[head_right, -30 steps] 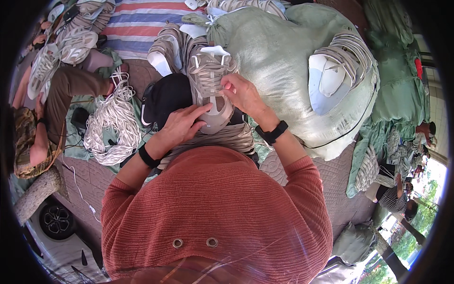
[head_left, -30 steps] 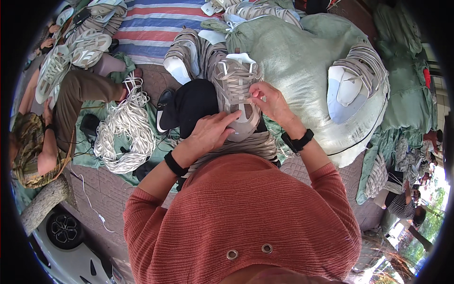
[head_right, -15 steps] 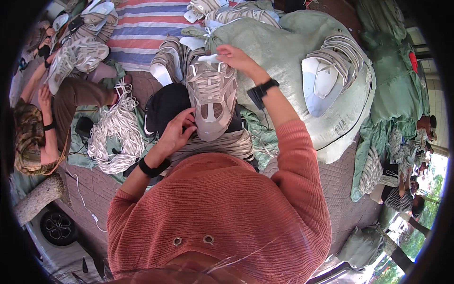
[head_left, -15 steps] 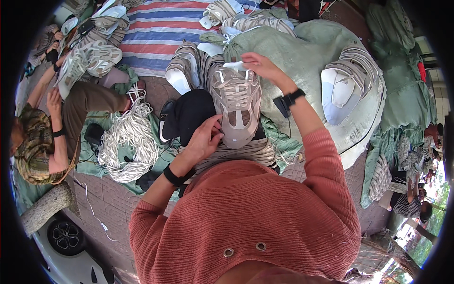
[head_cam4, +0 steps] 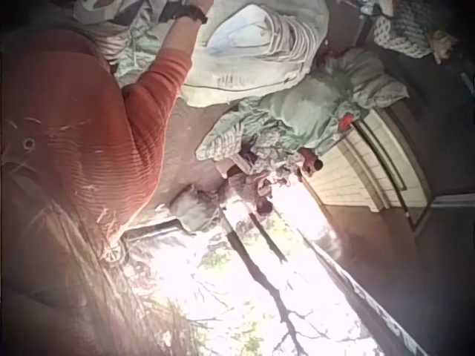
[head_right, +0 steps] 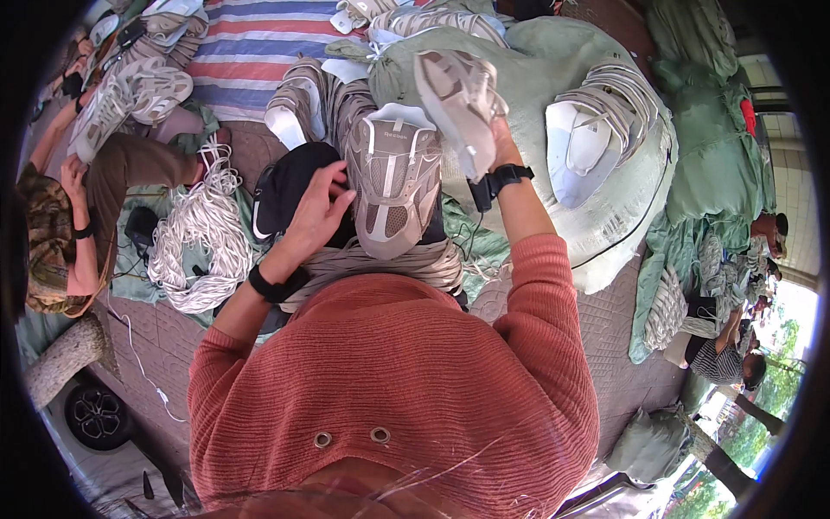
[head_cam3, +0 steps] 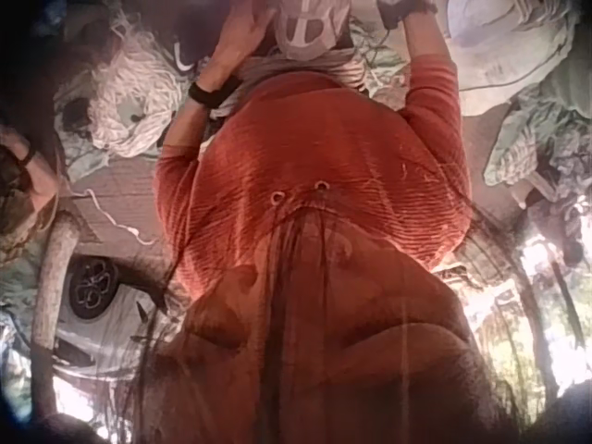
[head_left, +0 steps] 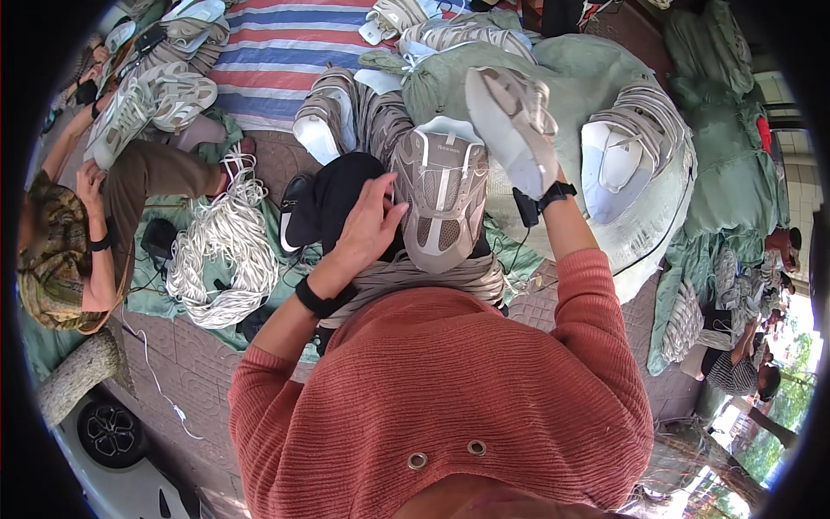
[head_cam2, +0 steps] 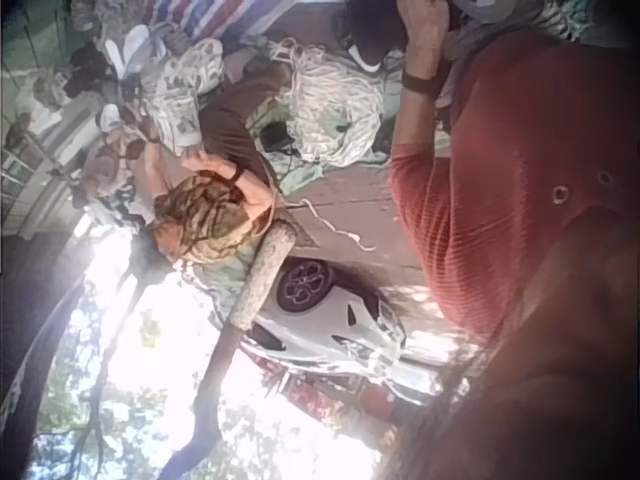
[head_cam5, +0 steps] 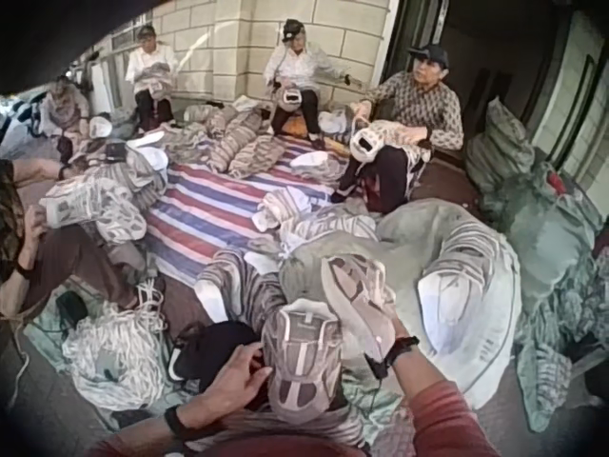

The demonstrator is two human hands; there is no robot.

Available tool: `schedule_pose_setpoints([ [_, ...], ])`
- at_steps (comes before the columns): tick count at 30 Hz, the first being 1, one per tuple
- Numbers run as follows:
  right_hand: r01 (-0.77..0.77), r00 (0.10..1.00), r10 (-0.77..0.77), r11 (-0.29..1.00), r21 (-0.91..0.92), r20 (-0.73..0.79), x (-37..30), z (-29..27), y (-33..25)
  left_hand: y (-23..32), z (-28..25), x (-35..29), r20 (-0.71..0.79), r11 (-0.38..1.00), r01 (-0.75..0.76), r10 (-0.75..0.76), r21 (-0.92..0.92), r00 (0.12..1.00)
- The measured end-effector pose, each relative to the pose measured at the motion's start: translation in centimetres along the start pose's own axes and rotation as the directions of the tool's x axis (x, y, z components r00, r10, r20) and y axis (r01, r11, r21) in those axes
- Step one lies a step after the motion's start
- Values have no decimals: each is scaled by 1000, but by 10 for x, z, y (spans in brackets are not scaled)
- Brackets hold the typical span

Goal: The person sits on the ground and laces a beige sneaker by hand. They thread the laces through the eyelets, pull them tight, and tie a knot. The person handles the shoe and laces directly without using any tools.

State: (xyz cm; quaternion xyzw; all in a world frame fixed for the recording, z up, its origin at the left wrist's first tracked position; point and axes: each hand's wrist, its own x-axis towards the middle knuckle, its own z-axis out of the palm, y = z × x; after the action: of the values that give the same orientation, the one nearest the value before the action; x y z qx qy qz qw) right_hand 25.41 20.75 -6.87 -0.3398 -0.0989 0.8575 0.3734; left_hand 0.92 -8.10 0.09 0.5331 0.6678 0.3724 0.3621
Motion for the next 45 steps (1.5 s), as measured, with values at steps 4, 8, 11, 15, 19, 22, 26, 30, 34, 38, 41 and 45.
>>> schedule_pose_setpoints([
  [4,58,994,-57,998,11,-88,-19,-15,-30,6,8,43,-84,999,-43,45,27,995],
  [8,371,928,-368,906,-203,55,-34,17,-53,-5,13,78,-22,990,-93,91,-108,996],
  [11,567,809,-585,746,-349,64,-53,58,-63,23,-24,84,-51,987,-154,157,45,986],
  [15,781,573,-818,523,-341,58,-64,93,-61,93,-77,92,-55,847,-349,402,401,914],
  [19,857,487,-873,473,-204,21,-68,128,-49,118,-107,83,182,572,-534,558,623,810],
  [22,885,451,-892,443,-140,30,-76,148,-42,107,-115,71,314,424,-563,526,709,791],
  [26,908,418,-907,414,-70,58,-83,170,-33,100,-128,56,374,280,-537,470,796,799],
  [30,939,344,-935,339,-59,91,-95,194,-33,116,-140,43,380,379,-595,506,708,774],
  [34,923,385,-904,373,-93,185,-101,204,-35,113,-130,31,441,713,-602,438,361,783],
  [38,931,365,-918,357,-75,154,-95,202,-40,78,-88,9,450,996,-89,81,-3,889],
  [41,942,329,-937,316,-112,121,-89,192,-46,8,-71,-8,443,994,-20,-31,111,896],
  [45,945,325,-941,320,-67,96,-96,165,-68,40,-52,-26,433,968,-40,-74,248,898],
])
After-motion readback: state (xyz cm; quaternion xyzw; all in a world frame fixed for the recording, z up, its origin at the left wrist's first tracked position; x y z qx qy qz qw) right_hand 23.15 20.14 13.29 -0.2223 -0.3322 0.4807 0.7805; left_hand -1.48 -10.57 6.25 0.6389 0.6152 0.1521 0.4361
